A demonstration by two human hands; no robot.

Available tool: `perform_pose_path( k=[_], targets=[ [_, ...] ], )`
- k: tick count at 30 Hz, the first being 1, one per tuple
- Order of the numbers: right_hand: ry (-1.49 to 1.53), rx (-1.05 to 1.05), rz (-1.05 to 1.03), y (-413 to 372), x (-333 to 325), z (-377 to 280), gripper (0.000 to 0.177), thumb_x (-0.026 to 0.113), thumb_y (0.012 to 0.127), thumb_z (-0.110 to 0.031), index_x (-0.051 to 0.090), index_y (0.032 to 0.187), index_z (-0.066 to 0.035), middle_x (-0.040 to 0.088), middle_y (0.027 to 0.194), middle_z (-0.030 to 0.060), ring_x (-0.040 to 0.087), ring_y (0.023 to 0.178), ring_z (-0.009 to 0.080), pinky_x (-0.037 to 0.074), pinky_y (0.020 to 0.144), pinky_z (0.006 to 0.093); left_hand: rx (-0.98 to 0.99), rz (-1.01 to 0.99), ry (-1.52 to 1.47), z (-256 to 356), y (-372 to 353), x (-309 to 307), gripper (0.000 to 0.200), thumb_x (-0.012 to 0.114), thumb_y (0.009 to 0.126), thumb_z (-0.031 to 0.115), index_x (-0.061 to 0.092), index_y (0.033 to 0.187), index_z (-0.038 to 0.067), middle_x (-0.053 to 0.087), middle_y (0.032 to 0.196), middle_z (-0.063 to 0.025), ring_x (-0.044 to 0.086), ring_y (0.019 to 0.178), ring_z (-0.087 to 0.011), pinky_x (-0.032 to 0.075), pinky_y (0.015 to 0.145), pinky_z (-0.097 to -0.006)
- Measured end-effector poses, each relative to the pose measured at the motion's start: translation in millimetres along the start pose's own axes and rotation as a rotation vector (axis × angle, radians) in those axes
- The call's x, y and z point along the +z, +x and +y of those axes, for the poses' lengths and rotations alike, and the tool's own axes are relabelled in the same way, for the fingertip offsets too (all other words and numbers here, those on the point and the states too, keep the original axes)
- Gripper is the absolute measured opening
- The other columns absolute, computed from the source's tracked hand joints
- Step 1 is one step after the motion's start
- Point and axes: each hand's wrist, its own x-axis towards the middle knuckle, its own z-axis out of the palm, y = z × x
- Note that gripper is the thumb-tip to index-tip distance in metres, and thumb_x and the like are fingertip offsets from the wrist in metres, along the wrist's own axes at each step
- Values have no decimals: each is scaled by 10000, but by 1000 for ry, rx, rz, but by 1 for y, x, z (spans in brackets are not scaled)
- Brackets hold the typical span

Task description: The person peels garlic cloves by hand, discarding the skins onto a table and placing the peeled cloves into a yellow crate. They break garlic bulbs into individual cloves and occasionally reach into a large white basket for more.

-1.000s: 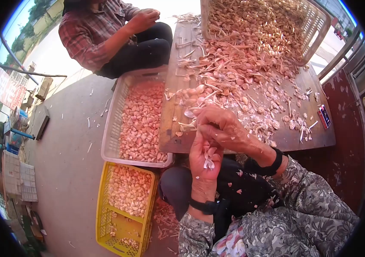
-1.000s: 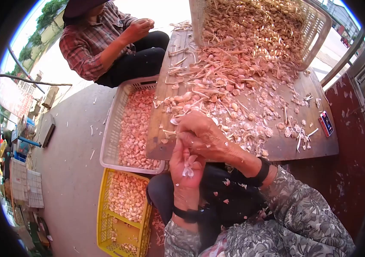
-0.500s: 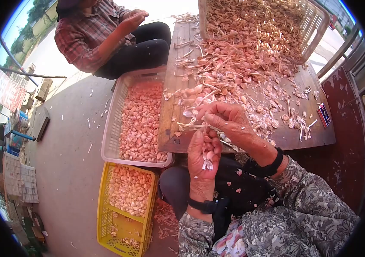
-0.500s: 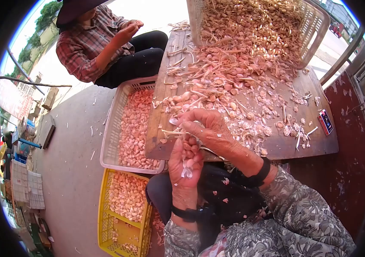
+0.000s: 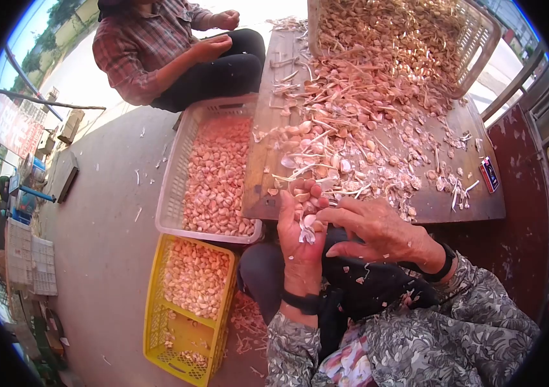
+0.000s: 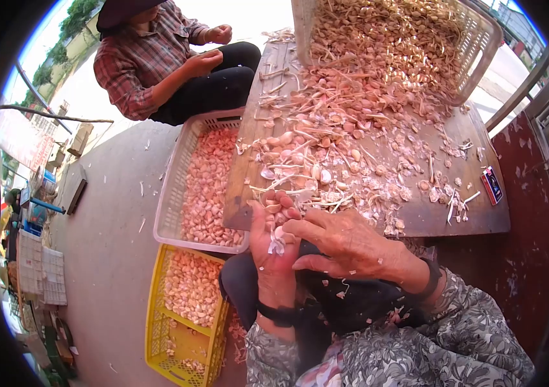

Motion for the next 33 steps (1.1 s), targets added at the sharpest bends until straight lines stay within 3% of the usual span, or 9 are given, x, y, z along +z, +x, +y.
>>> perform_pose_path(
  k=[4, 12, 16, 19, 22, 24, 26, 29, 33],
  targets=[
    [-226, -99, 59, 15, 29, 1, 387, 636, 769, -232, 511, 1127, -153, 496, 788, 75, 579, 677, 239, 449, 517, 361, -35, 39, 34, 3, -8, 10, 361, 419, 938, 344, 455, 1076, 13, 564, 982, -107, 568, 860, -189, 497, 763, -317],
    [-300, -164, 301, 30, 55, 15, 94, 595, 781, -121, 556, 862, -95, 498, 752, 44, 561, 649, 238, 458, 491, 339, 37, 45, 92, 5, -6, 7, 366, 403, 943, 352, 473, 1097, 27, 573, 1012, -104, 579, 887, -202, 485, 814, -340],
    [127, -160, 484, 36, 57, 19, 40, 574, 826, -96, 552, 837, -65, 532, 742, 39, 540, 604, 172, 434, 525, 272, 64, 139, 98, 3, -5, 5, 367, 407, 942, 348, 483, 1087, 19, 572, 1009, -106, 570, 917, -206, 462, 860, -345],
    [1070, 152, 257, 35, 39, 9, 204, 515, 920, -213, 540, 843, -25, 515, 766, -21, 457, 618, 30, 373, 530, 187, 55, 117, 95, 5, -3, -1, 369, 406, 942, 343, 494, 1067, 7, 568, 1047, -134, 556, 975, -226, 452, 882, -357],
    [1228, 154, 52, 20, 14, 2, 199, 527, 914, -220, 558, 854, -33, 519, 762, -27, 455, 625, 17, 363, 525, 175, 57, 133, 14, 8, -4, -4, 381, 404, 943, 335, 500, 1065, -13, 562, 1076, -154, 543, 1028, -253, 453, 899, -390],
    [1011, 170, -137, 7, 0, 3, 240, 523, 912, -243, 569, 865, -12, 551, 754, 15, 518, 630, 91, 402, 541, 236, 62, 144, -55, 11, -4, -2, 390, 403, 943, 330, 503, 1068, -26, 558, 1088, -163, 537, 1052, -268, 454, 908, -409],
    [611, -257, -388, -4, -4, 11, 322, 554, 884, -297, 573, 860, 24, 589, 724, 130, 577, 681, 243, 434, 617, 340, 74, 36, -188, 14, -4, 0, 400, 409, 942, 316, 503, 1078, -48, 561, 1080, -172, 531, 1070, -285, 456, 914, -436],
    [319, 131, 30, -11, -34, 35, 285, 550, 882, -258, 574, 818, 18, 528, 672, 158, 539, 638, 274, 407, 582, 366, 77, -51, -214, 19, -6, -1, 417, 370, 951, 302, 503, 1083, -70, 553, 1106, -196, 516, 1096, -301, 447, 923, -437],
    [-177, 263, 411, -3, -37, 117, 190, 594, 834, -190, 559, 788, -9, 509, 675, 119, 524, 659, 268, 411, 600, 360, 106, -61, -193, 27, -8, -3, 455, 317, 957, 307, 481, 1121, -84, 527, 1154, -216, 484, 1138, -315, 434, 936, -443]
  ],
)
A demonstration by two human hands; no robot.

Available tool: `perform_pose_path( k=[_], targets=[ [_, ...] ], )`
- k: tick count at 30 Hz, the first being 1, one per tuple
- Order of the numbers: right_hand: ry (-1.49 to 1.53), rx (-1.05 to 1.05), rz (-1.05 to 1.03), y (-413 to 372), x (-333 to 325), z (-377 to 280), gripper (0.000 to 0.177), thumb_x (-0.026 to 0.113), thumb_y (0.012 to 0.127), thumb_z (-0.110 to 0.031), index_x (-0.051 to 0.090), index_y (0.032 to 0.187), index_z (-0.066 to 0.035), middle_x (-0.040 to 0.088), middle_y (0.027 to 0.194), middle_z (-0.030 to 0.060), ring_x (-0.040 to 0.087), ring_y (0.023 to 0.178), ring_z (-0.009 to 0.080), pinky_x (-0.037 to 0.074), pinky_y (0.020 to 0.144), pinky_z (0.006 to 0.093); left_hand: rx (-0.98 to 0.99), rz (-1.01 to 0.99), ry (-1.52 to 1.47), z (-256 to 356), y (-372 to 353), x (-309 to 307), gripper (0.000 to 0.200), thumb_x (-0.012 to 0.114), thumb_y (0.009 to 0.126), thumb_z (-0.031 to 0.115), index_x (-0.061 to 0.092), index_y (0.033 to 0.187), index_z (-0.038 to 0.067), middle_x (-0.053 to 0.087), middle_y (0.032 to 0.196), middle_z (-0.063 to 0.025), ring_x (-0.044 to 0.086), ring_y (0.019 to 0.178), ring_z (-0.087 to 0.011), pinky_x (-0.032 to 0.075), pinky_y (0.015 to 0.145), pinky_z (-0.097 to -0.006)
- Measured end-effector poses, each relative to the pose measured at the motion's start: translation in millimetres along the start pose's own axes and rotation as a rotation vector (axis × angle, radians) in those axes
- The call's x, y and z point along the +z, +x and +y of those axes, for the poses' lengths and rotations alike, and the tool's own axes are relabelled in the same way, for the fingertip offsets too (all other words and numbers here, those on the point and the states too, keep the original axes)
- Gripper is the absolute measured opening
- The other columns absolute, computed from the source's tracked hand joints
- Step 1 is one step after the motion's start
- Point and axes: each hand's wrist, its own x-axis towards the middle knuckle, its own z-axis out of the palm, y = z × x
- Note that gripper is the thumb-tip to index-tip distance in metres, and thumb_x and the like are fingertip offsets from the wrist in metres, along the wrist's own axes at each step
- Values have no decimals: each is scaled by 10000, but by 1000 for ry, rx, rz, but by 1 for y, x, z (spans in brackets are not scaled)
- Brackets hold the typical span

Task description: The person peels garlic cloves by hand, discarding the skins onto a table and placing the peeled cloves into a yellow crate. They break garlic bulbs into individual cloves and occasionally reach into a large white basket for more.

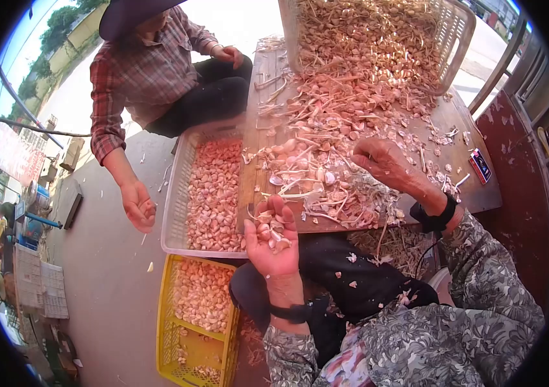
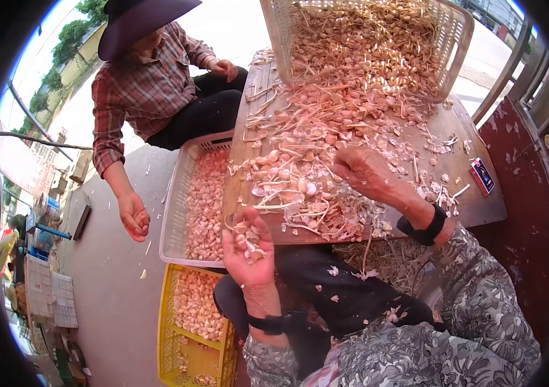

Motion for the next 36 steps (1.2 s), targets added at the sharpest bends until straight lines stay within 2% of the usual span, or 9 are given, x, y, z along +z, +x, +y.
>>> perform_pose_path(
  k=[9, 15, 18, 20, 21, 24, 32, 34, 36],
  targets=[
    [-287, -61, -58, 17, 23, 39, 196, 600, 784, -169, 498, 840, -12, 537, 831, 184, 533, 791, 372, 426, 646, 440, 91, -5, 31, 15, -9, 7, 485, 319, 949, 327, 442, 1188, -76, 457, 1262, -215, 412, 1215, -325, 422, 953, -438],
    [-180, 6, -36, 20, 23, 42, 229, 615, 766, -194, 487, 766, -4, 534, 726, 168, 544, 708, 340, 419, 609, 431, 73, -36, 20, 18, -11, 12, 489, 346, 944, 329, 423, 1212, -73, 421, 1300, -219, 380, 1239, -341, 413, 967, -454],
    [74, 254, -124, 21, 15, 42, 229, 636, 763, -209, 502, 719, -29, 536, 696, 110, 547, 676, 216, 411, 534, 353, 83, -35, 22, 18, -11, 13, 490, 346, 945, 329, 422, 1211, -74, 414, 1305, -224, 373, 1242, -351, 416, 962, -459],
    [921, 508, -167, 18, 4, 43, 201, 651, 769, -225, 531, 744, -67, 541, 724, 49, 510, 645, 103, 376, 470, 247, 86, -32, 20, 18, -12, 14, 489, 348, 944, 330, 422, 1212, -72, 412, 1306, -225, 374, 1241, -353, 417, 962, -458],
    [922, 506, -168, 15, 2, 40, 201, 651, 769, -225, 531, 744, -67, 541, 724, 49, 510, 645, 103, 376, 470, 247, 85, -28, 17, 18, -12, 14, 488, 351, 944, 331, 423, 1212, -71, 411, 1306, -226, 374, 1240, -355, 417, 962, -457],
    [1829, 420, -241, 7, 5, 27, 130, 608, 807, -185, 536, 779, -81, 555, 813, 49, 489, 609, 80, 352, 424, 181, 94, -26, 37, 19, -13, 13, 477, 355, 945, 320, 422, 1216, -66, 410, 1306, -228, 371, 1243, -354, 417, 963, -456],
    [1050, 525, -42, 9, 27, 10, 96, 571, 812, -93, 542, 737, -40, 580, 733, 47, 523, 596, 77, 381, 437, 206, 106, 18, 37, 27, -11, 0, 437, 357, 945, 272, 411, 1219, -64, 418, 1300, -226, 382, 1235, -353, 422, 961, -454],
    [567, 160, 38, 8, 34, 7, 82, 566, 805, -96, 569, 772, -22, 580, 703, 43, 530, 628, 107, 414, 511, 256, 136, 29, 51, 31, -11, -4, 421, 362, 941, 249, 416, 1205, -74, 432, 1283, -230, 393, 1227, -354, 445, 940, -449],
    [452, 98, 39, 10, 36, -1, 63, 563, 791, -85, 578, 806, -25, 572, 705, 56, 534, 636, 141, 422, 548, 276, 132, -9, 58, 34, -12, -7, 415, 365, 940, 240, 419, 1200, -78, 437, 1276, -230, 397, 1224, -354, 457, 927, -447]
  ],
)
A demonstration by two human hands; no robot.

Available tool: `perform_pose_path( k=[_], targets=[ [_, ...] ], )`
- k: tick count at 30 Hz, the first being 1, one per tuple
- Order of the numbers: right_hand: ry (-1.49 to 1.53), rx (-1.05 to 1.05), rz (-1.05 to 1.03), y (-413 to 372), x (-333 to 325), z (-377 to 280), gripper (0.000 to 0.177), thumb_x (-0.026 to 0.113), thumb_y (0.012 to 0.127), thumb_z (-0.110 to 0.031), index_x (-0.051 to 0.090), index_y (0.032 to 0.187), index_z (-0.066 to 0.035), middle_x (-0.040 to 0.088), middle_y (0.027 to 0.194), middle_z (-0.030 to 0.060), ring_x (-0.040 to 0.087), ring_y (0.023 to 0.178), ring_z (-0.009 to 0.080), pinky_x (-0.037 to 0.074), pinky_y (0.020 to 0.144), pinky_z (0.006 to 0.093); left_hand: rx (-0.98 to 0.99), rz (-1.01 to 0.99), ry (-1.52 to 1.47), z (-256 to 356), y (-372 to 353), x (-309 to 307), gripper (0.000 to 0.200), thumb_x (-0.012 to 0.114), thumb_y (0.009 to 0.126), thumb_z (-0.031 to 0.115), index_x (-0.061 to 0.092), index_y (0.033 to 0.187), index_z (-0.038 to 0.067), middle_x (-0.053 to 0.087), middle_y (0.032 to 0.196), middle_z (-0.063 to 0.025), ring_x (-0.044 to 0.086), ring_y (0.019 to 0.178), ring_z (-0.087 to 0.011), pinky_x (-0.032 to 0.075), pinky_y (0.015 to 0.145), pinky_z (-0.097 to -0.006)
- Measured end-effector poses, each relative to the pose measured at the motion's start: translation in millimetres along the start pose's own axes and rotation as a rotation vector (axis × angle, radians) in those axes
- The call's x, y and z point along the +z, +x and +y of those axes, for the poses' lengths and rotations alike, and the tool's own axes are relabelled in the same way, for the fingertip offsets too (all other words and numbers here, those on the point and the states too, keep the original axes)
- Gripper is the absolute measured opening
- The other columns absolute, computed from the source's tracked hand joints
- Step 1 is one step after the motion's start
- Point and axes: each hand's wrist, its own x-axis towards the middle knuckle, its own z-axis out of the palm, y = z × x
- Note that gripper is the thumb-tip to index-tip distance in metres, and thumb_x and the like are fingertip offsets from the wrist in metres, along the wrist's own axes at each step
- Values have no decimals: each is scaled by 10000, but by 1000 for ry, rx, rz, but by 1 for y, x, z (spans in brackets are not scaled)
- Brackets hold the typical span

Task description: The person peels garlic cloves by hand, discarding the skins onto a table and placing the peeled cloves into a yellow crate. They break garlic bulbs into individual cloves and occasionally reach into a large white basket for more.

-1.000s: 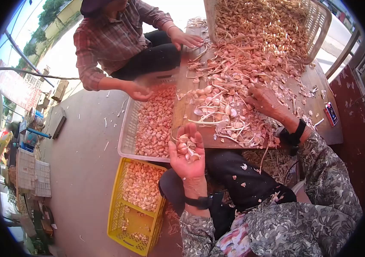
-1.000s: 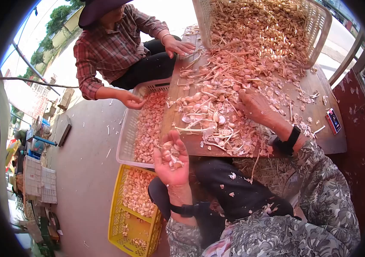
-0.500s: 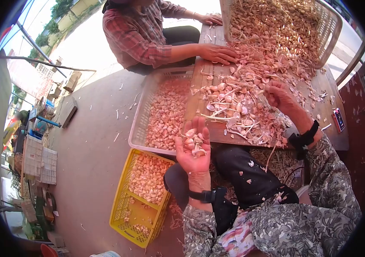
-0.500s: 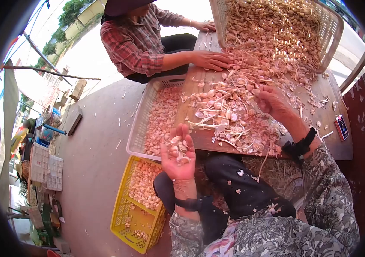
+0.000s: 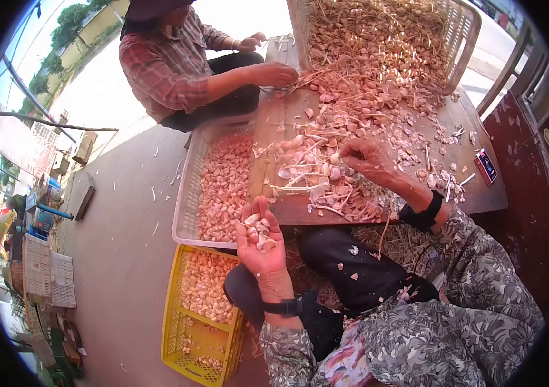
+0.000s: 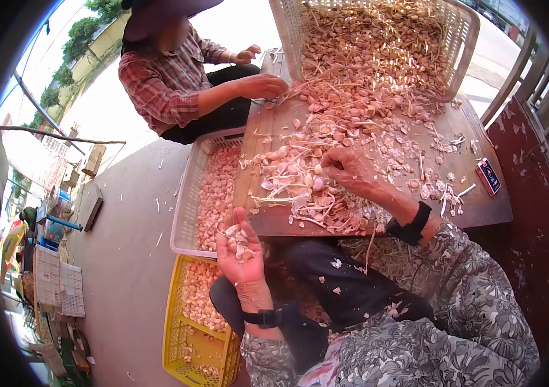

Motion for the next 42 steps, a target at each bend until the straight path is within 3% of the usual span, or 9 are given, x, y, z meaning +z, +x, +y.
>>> perform_pose_path(
  k=[6, 13, 16, 22, 26, 32, 35, 41, 42],
  targets=[
    [-454, -213, -118, 13, 9, 7, 167, 567, 795, -173, 548, 881, -32, 543, 841, 162, 554, 786, 348, 435, 668, 414, 73, 85, 94, 13, -7, 6, 404, 391, 943, 255, 433, 1192, -60, 486, 1218, -218, 461, 1169, -342, 519, 840, -399],
    [-707, -176, -211, 21, 14, 6, 218, 576, 747, -125, 474, 889, 5, 560, 849, 203, 573, 791, 381, 457, 660, 452, 274, 100, 322, 58, -10, 74, 429, 397, 906, 166, 346, 1237, -101, 427, 1223, -299, 453, 1163, -368, 510, 858, -424],
    [-690, -195, -226, 21, 11, 5, 223, 566, 749, -107, 459, 906, 10, 553, 843, 211, 570, 776, 382, 452, 639, 458, 618, 214, 858, 64, 6, 97, 460, 435, 904, 266, 360, 1235, -43, 444, 1207, -237, 449, 1165, -357, 448, 897, -483],
    [-638, -258, -161, 18, 11, -1, 158, 554, 756, -109, 487, 872, -25, 539, 851, 182, 563, 769, 378, 438, 613, 459, 415, 659, 1046, 104, 37, 16, 537, 473, 886, 333, 307, 1319, 61, 309, 1344, -170, 264, 1291, -310, 259, 1024, -517],
    [-624, -320, -121, 17, 9, -2, 123, 543, 761, -87, 486, 845, -18, 547, 810, 183, 554, 715, 379, 433, 588, 444, 566, 531, 1161, 101, -3, 35, 552, 480, 891, 273, 272, 1333, 16, 274, 1373, -192, 238, 1305, -316, 228, 1039, -493],
    [231, 47, -226, 2, 10, -53, 125, 607, 816, -108, 537, 838, -6, 481, 663, -2, 502, 630, 79, 428, 566, 241, 732, 448, 1267, 59, -96, 68, 399, 452, 910, 172, 384, 1249, -28, 450, 1246, -190, 479, 1108, -259, 435, 817, -341],
    [425, 54, -266, -23, 41, -93, 104, 594, 837, -87, 565, 887, 0, 540, 708, 7, 532, 648, 86, 443, 582, 231, 600, 385, 1417, 22, -139, 43, 264, 426, 915, 80, 474, 1153, -24, 574, 1087, -139, 597, 874, -168, 454, 575, -211],
    [136, -612, -225, -62, 96, -194, 162, 611, 796, -25, 562, 951, -14, 595, 805, 118, 600, 669, 224, 465, 583, 300, 484, 250, 1593, -26, -175, -2, 251, 532, 850, 26, 518, 1098, -9, 591, 985, -82, 607, 747, -115, 445, 535, -200],
    [200, -699, -214, -66, 113, -204, 186, 611, 783, -1, 556, 961, -12, 574, 777, 110, 581, 639, 214, 455, 558, 288, 471, 259, 1695, -25, -176, 3, 225, 553, 829, 45, 540, 1045, -15, 594, 936, -142, 617, 714, -196, 455, 569, -268]
  ],
)
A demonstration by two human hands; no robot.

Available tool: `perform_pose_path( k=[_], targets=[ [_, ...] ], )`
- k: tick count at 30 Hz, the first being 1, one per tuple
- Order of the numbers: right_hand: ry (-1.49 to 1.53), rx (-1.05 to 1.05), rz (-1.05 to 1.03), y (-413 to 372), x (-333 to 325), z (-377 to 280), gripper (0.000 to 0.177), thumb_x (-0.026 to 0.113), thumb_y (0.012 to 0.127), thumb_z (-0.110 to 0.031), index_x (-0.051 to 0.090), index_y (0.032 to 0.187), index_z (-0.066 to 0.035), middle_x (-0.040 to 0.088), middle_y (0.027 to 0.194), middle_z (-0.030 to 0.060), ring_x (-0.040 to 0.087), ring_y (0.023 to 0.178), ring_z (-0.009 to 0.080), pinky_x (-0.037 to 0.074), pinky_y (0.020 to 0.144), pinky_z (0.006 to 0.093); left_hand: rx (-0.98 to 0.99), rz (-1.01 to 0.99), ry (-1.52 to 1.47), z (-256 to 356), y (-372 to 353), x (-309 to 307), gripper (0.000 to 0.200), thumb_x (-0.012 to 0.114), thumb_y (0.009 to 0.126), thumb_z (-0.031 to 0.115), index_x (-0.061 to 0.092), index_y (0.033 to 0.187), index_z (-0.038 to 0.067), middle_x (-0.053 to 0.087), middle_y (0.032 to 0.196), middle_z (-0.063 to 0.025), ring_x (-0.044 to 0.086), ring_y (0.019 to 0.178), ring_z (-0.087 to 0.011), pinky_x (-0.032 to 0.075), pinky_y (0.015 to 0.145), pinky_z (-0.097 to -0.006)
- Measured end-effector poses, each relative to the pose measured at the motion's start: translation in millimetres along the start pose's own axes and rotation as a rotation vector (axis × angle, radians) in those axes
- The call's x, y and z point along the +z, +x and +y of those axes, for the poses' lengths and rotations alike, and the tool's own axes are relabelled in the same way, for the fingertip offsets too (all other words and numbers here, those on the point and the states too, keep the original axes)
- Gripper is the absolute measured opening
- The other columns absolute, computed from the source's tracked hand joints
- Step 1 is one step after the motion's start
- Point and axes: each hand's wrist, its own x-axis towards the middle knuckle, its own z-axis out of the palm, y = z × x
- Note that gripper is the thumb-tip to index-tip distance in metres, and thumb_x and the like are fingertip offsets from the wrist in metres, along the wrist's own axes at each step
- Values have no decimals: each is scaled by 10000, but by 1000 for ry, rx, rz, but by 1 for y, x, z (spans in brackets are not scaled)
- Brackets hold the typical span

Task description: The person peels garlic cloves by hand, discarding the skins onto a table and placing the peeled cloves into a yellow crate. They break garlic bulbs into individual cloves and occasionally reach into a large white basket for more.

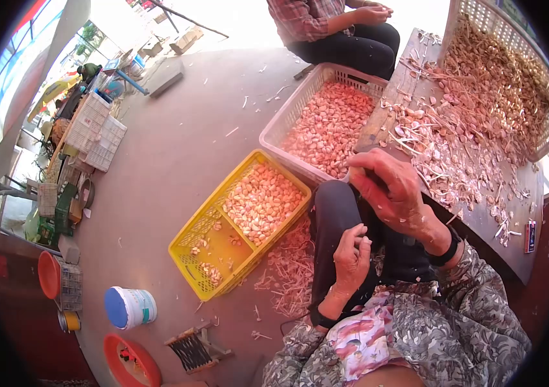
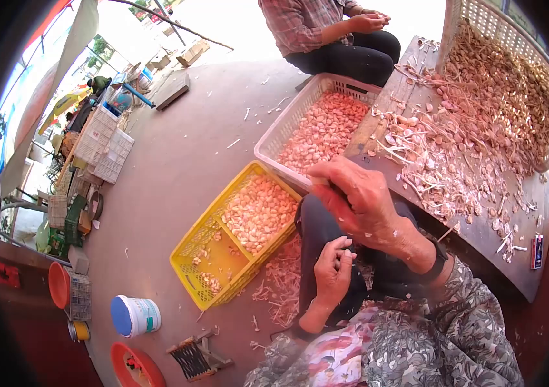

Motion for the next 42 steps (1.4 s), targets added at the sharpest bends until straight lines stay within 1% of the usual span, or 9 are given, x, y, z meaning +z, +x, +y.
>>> perform_pose_path(
  k=[5, 7, 9, 24, 34, 37, 39, 40, 42],
  targets=[
    [-4, -31, -283, 14, 116, 11, 229, 570, 791, -144, 470, 971, -43, 509, 826, 128, 568, 734, 318, 447, 576, 418, 76, -137, 237, -34, 2, -19, 137, 544, 815, 94, 583, 818, -38, 574, 780, -246, 571, 760, -403, 440, 648, -400],
    [-254, -73, -281, -2, 146, 36, 358, 603, 765, -159, 440, 1050, -17, 489, 877, 163, 562, 795, 310, 436, 627, 423, 82, -167, 191, -26, 10, -25, 141, 500, 848, 97, 577, 859, -20, 613, 699, -104, 607, 677, -177, 437, 522, -328],
    [-109, -32, -265, -3, 110, 42, 424, 647, 742, -173, 427, 1071, -19, 483, 882, 168, 547, 791, 338, 430, 651, 417, -241, -176, 80, -2, 11, -33, 172, 465, 869, 53, 553, 1000, -17, 628, 851, -121, 615, 708, -132, 439, 465, -249],
    [-1134, 720, 12, -162, -364, 194, 450, 577, 808, -287, 444, 1157, -35, 470, 1034, 201, 468, 986, 376, 383, 831, 450, -398, -92, -86, 14, 30, -11, 233, 423, 908, 57, 505, 1111, -23, 620, 985, -163, 650, 763, -192, 486, 467, -191],
    [-1311, 741, -113, -55, -530, 208, 562, 543, 839, -328, 367, 1305, -69, 441, 1208, 209, 457, 1098, 349, 376, 928, 452, 337, -274, 323, 56, 127, 129, 196, 482, 840, 21, 532, 1016, -48, 565, 920, -141, 607, 718, -213, 478, 537, -258],
    [-1396, 549, -129, -44, -592, 278, 606, 533, 844, -372, 330, 1341, -90, 391, 1304, 210, 338, 1249, 326, 311, 1013, 427, 251, -261, 366, 51, 139, 160, 191, 527, 798, 27, 566, 981, -16, 546, 854, -120, 568, 717, -231, 455, 552, -305],
    [-1512, 454, -20, -59, -640, 330, 574, 535, 820, -482, 430, 1282, -158, 476, 1258, 69, 458, 1154, 244, 364, 963, 374, 415, -256, 537, 33, 147, 168, 183, 514, 800, 33, 572, 965, -22, 553, 839, -127, 552, 703, -256, 447, 577, -322],
    [-1372, 777, -52, -35, -591, 249, 488, 552, 824, -442, 487, 1234, -185, 537, 1187, 53, 513, 1093, 232, 412, 915, 363, 409, -256, 546, 30, 149, 172, 183, 514, 800, 33, 572, 965, -22, 553, 839, -127, 552, 703, -256, 447, 577, -322],
    [-1375, 1135, 55, -39, -616, 303, 386, 558, 827, -309, 527, 1198, -208, 584, 1077, 82, 570, 992, 256, 458, 825, 379, 427, -213, 532, 26, 150, 176, 174, 499, 803, 35, 581, 943, -27, 556, 826, -135, 536, 698, -275, 439, 600, -345]
  ],
)
